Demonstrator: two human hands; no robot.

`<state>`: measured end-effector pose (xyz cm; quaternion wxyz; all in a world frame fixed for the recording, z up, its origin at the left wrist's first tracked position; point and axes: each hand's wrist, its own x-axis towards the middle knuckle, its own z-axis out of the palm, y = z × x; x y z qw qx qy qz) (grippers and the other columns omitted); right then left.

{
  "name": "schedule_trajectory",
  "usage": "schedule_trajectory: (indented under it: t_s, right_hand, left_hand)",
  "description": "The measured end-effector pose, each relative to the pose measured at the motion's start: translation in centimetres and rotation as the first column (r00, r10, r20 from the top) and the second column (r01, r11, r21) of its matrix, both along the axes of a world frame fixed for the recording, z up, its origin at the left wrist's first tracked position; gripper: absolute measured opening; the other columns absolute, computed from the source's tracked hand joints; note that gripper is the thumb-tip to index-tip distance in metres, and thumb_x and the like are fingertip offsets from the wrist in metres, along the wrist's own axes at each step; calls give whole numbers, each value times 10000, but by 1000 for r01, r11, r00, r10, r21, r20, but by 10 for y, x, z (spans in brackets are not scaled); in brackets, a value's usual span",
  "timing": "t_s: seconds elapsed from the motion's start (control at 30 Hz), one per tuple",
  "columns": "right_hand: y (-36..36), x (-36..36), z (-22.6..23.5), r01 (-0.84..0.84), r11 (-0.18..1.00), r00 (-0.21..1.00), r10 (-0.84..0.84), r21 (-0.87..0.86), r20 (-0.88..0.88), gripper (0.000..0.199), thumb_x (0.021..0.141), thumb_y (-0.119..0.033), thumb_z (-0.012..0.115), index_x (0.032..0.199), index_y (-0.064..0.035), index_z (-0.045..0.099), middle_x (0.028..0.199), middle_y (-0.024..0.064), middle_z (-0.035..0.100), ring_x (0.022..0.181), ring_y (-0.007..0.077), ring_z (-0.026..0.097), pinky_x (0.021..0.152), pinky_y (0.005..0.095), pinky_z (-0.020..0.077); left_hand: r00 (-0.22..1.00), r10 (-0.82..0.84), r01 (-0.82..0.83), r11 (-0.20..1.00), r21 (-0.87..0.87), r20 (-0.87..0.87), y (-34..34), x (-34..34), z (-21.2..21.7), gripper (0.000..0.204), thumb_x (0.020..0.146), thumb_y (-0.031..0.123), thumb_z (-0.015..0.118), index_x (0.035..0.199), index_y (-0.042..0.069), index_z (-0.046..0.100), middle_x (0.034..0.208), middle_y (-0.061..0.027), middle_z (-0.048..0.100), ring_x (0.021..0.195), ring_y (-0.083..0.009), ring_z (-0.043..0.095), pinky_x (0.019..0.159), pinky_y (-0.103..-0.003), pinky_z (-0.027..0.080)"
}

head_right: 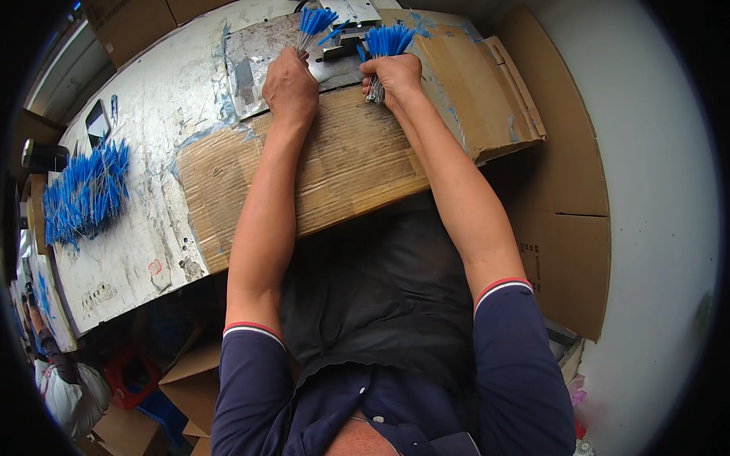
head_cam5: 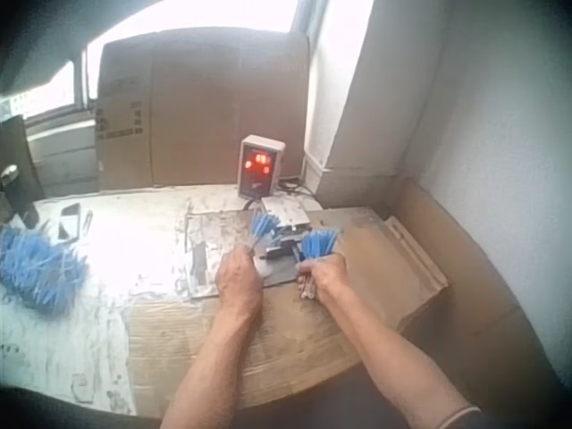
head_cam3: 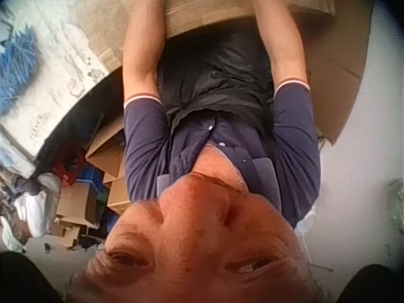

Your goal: Bundling blue plastic bristles and inserting them into an assembly machine.

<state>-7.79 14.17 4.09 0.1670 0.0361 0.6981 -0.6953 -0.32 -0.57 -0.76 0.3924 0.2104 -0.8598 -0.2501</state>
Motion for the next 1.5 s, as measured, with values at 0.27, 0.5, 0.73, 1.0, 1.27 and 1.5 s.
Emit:
schedule_trajectory:
  t_s: [0.27,0.5,0.73,1.0,1.27,1.5]
  right_hand:
    - [-10,1,2,64,998,998,-64,-5,-14,110,760,60,728,733,100,630,671,187,643,507,248,639,427,369,547]
    - [13,2,-6,-1,979,999,7,-202,33,142,747,33,747,816,98,642,694,181,653,541,241,656,458,356,571]
    - [30,-2,-16,-110,974,994,110,-196,-13,174,766,-22,795,855,62,671,724,145,672,591,215,667,522,327,584]
    - [40,1,-14,-180,966,984,180,-187,-18,126,793,-49,770,863,20,691,738,80,671,614,159,652,536,280,552]
    - [42,-6,-10,-197,970,977,206,-140,51,104,764,-42,766,796,3,677,696,83,655,564,162,638,468,273,513]
    - [34,-2,-7,-217,970,976,219,-108,15,105,759,-28,761,765,-6,657,655,83,640,522,168,630,433,270,500]
  left_hand:
    - [992,-5,-8,994,-106,-123,-3,0,-1,86,911,116,574,918,40,614,873,-158,669,863,-362,623,764,-466,484]
    - [996,-91,92,995,-48,17,1,2,1,69,839,24,525,877,45,577,877,-150,655,863,-340,604,763,-456,474]
    - [989,-144,145,988,-43,24,1,1,2,87,911,124,574,922,42,599,837,-188,667,834,-387,638,741,-511,491]
    - [986,-163,164,985,-50,16,-1,1,-1,89,914,122,569,934,43,603,845,-177,668,841,-385,636,740,-510,490]
    - [973,-212,226,955,-194,92,1,3,0,149,873,53,539,989,47,632,898,-156,678,903,-340,634,809,-454,489]
    - [999,-11,14,998,-61,40,-1,0,-1,82,879,62,538,924,35,601,891,-163,675,851,-363,646,747,-480,501]
